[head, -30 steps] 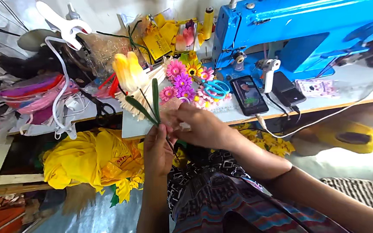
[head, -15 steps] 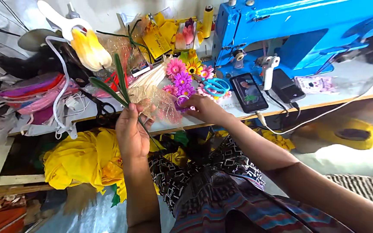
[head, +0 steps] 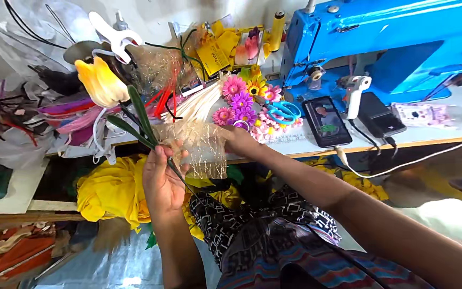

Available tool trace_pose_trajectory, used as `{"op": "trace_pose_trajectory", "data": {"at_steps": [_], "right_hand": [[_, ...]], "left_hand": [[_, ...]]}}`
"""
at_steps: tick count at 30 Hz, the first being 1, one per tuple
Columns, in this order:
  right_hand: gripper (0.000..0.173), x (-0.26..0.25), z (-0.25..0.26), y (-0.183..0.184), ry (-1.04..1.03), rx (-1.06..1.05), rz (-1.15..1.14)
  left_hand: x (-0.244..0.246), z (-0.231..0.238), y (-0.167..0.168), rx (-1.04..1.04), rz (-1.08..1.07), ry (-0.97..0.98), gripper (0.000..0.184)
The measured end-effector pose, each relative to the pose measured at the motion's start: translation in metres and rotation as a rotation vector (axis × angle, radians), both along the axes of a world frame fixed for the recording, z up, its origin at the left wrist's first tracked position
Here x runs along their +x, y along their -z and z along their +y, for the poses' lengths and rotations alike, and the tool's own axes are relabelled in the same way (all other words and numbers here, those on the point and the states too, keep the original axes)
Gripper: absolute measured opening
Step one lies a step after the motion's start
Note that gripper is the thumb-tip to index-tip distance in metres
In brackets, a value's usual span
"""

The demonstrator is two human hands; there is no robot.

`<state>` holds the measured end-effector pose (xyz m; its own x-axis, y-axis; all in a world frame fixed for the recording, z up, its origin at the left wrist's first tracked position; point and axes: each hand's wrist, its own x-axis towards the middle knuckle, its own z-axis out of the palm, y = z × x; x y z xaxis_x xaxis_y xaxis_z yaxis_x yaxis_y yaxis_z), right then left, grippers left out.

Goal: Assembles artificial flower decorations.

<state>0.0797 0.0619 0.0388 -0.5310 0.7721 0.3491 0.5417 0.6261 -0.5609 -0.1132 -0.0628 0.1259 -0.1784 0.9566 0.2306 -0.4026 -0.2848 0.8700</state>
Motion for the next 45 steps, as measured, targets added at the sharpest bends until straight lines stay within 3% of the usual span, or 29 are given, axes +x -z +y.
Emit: {"op": "trace_pose_trajectory", "data": {"at_steps": [2,4,6,9,11,14,18,20,22,24,26,28,30,31,36,40,42,45], "right_hand": [[0.028,0.01,-0.019,0.002,0.037,-0.08,0.311],[0.025,0.021,-0.039,0.009,-0.049,-0.502,0.67],[0.026,0.034,-0.057,0.026,-0.365,-0.963,1.047],[0.036,0.043,-0.073,0.05,-0.793,-1.209,1.324],[0.056,0.045,-0.077,0.046,-0.845,-1.229,1.351],[0.076,0.049,-0.077,0.012,-0.631,-1.168,1.225],[0.045,0.066,-0.066,-0.009,-0.509,-1.179,1.3],[0.044,0.077,-0.061,-0.011,-0.538,-1.215,1.348],[0.06,0.087,-0.06,-0.007,-0.604,-1.223,1.356],[0.095,0.092,-0.061,-0.008,-0.571,-1.223,1.297],[0.107,0.094,-0.061,-0.01,-0.52,-1.213,1.247],[0.083,0.092,-0.065,-0.015,-0.437,-1.111,1.154],[0.031,0.085,-0.07,-0.025,-0.328,-1.074,1.148],[0.016,0.08,-0.073,-0.031,-0.271,-1.073,1.147],[0.019,0.067,-0.077,-0.042,-0.12,-1.09,1.216],[0.021,0.059,-0.08,-0.042,-0.022,-0.924,1.321],[0.024,0.058,-0.078,-0.04,-0.075,-0.84,1.387],[0.019,0.058,-0.08,-0.04,-0.191,-0.875,1.378]], "left_hand": [[0.0,-0.001,0.001,0.009,-0.03,0.013,0.031],[0.001,0.002,0.004,0.02,-0.066,0.032,0.029],[0.005,0.006,0.006,0.005,-0.083,0.039,0.029],[0.009,0.011,0.01,0.0,-0.108,0.075,0.026],[0.011,0.013,0.012,0.007,-0.1,0.092,0.026],[0.015,0.014,0.016,0.02,0.015,0.077,0.027],[0.016,0.015,0.028,0.038,0.168,0.0,0.026],[0.013,0.015,0.032,0.044,0.179,-0.047,0.025],[0.009,0.014,0.035,0.053,0.194,-0.064,0.025],[0.007,0.014,0.036,0.064,0.211,-0.048,0.023],[0.008,0.015,0.036,0.066,0.225,-0.03,0.023],[0.01,0.016,0.036,0.075,0.24,-0.007,0.024],[0.013,0.018,0.037,0.1,0.261,0.032,0.023],[0.015,0.019,0.038,0.121,0.268,0.048,0.022],[0.029,0.022,0.051,0.159,0.337,0.042,0.016],[0.036,0.024,0.063,0.174,0.344,0.028,0.016],[0.039,0.023,0.064,0.161,0.367,0.006,0.016],[0.044,0.023,0.064,0.171,0.36,0.026,0.016]]}}
